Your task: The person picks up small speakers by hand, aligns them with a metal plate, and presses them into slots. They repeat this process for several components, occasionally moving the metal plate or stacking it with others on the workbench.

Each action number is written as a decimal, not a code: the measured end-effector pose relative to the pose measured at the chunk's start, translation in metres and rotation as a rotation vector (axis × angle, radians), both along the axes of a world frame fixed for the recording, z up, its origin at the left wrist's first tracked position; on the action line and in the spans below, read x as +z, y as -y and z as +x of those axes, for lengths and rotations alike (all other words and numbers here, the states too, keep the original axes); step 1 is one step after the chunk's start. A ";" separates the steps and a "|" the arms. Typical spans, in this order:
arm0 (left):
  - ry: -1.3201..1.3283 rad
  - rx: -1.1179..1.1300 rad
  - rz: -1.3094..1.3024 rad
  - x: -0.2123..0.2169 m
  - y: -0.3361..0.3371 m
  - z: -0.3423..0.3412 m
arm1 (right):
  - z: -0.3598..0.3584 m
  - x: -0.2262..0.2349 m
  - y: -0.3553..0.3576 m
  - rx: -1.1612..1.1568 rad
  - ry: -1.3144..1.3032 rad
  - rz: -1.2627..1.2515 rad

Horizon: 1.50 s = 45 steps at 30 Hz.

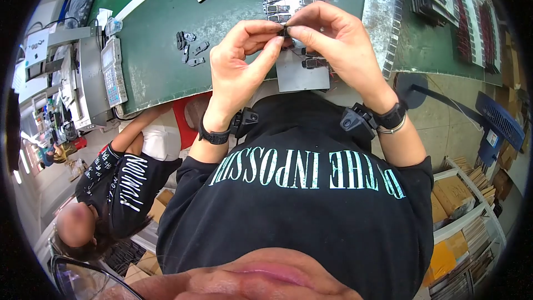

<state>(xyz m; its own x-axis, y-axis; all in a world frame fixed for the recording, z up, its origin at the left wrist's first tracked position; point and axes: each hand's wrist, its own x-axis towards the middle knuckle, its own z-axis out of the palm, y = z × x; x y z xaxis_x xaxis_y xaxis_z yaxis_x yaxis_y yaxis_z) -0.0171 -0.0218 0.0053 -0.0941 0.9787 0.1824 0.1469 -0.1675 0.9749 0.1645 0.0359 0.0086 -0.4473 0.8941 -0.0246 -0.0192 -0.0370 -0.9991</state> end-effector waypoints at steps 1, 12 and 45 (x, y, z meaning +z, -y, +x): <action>0.001 -0.001 0.000 0.001 0.000 0.000 | 0.000 0.003 -0.002 0.035 -0.026 -0.047; 0.074 0.005 -0.054 0.005 0.006 0.006 | 0.009 0.005 -0.006 0.202 -0.036 -0.201; -0.104 -0.023 -0.058 -0.014 0.019 0.056 | 0.057 -0.009 0.039 0.099 0.086 0.084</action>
<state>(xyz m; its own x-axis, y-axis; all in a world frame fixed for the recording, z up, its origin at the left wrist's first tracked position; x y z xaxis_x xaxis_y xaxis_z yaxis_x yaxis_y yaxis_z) 0.0385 -0.0404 -0.0083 -0.0550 0.9896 0.1332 0.2447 -0.1160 0.9626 0.2211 -0.0035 -0.0005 -0.5324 0.8464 0.0062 0.0665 0.0492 -0.9966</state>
